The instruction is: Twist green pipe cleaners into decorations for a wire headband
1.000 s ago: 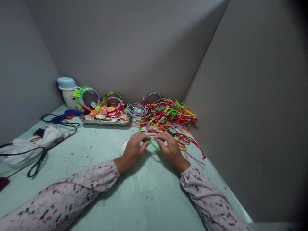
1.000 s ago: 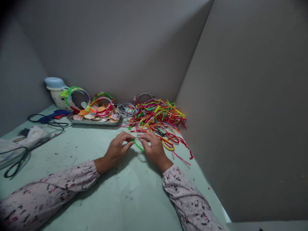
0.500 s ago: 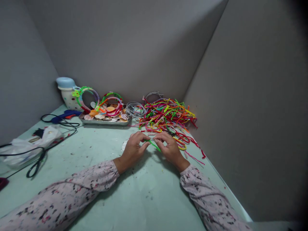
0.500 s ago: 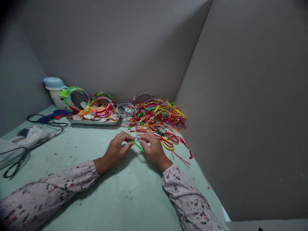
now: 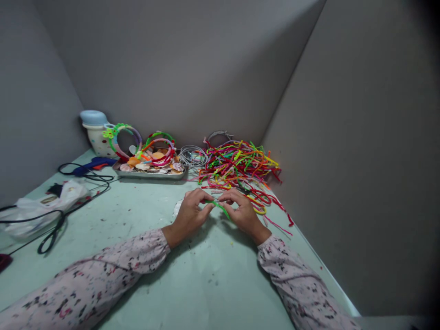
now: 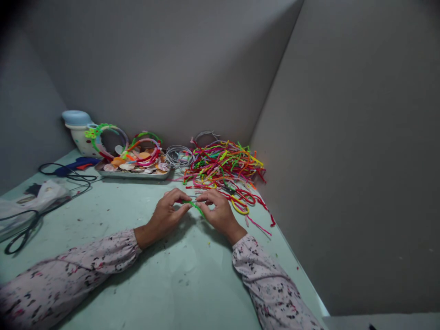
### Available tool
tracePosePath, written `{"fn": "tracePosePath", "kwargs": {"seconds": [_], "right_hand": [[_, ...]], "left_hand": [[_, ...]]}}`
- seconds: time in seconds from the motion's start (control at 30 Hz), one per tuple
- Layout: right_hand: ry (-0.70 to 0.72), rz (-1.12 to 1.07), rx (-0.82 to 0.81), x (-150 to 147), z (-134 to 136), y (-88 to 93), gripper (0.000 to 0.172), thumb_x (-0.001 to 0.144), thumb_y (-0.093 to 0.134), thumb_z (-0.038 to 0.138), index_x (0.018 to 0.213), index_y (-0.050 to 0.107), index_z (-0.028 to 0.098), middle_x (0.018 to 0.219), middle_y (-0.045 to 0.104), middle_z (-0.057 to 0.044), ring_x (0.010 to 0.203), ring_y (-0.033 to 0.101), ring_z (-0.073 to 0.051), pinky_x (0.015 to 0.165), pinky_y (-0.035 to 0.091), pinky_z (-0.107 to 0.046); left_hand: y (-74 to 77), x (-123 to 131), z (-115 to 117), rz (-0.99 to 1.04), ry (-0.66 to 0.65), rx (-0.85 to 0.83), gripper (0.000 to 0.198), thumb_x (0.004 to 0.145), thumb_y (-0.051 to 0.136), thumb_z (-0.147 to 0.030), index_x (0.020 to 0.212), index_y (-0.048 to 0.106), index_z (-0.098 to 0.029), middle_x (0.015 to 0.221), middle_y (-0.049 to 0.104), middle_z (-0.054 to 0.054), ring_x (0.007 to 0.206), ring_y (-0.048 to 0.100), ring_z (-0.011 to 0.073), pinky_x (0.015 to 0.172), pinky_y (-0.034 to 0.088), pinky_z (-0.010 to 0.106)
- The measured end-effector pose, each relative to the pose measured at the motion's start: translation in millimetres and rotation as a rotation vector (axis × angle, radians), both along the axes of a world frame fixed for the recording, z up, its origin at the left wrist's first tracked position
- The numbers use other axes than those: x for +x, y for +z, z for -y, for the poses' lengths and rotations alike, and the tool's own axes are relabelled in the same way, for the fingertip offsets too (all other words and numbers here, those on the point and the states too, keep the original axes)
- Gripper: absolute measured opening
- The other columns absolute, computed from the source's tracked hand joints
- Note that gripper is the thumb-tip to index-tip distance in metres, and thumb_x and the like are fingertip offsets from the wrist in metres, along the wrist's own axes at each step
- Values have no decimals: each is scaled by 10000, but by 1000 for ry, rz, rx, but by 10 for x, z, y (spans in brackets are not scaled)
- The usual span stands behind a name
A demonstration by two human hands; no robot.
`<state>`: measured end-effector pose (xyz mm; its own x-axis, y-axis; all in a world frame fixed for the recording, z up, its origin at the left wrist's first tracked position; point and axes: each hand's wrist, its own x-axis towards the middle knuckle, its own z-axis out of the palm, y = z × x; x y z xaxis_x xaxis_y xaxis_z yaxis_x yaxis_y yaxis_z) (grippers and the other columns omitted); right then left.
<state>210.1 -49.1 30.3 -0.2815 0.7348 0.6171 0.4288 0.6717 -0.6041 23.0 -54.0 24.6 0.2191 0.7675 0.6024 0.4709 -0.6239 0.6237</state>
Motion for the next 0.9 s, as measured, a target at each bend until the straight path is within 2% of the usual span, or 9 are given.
{"fn": "tracePosePath", "kwargs": {"seconds": [0.27,0.47,0.67,0.9], "right_hand": [[-8,16,40,-23,3,-18,133,820,686,321,910,683,224,922,689,-66,874,633,-202,745,535,-345],[0,11,100,-54,35,-7,130,830,681,327,929,681,243,932,678,-70,865,623,-199,667,522,-321],[-7,24,133,-60,58,2,99,860,640,247,955,668,251,926,688,-53,913,622,-210,819,513,-387],[-58,-9,119,-71,56,-31,64,872,616,224,908,663,248,916,676,-53,923,620,-209,846,506,-388]], "left_hand": [[13,8,10,-9,22,-13,33,814,624,-177,839,630,-197,817,665,12,829,599,187,837,417,365],[7,23,5,-12,21,-22,73,807,621,-150,858,638,-200,823,674,12,803,598,181,834,421,368],[9,21,22,-5,-1,-48,124,827,600,-179,951,599,-190,909,670,29,821,594,177,811,442,346],[44,21,35,-31,-6,-72,85,874,519,-183,910,596,-191,876,652,26,824,574,179,831,424,354]]}}
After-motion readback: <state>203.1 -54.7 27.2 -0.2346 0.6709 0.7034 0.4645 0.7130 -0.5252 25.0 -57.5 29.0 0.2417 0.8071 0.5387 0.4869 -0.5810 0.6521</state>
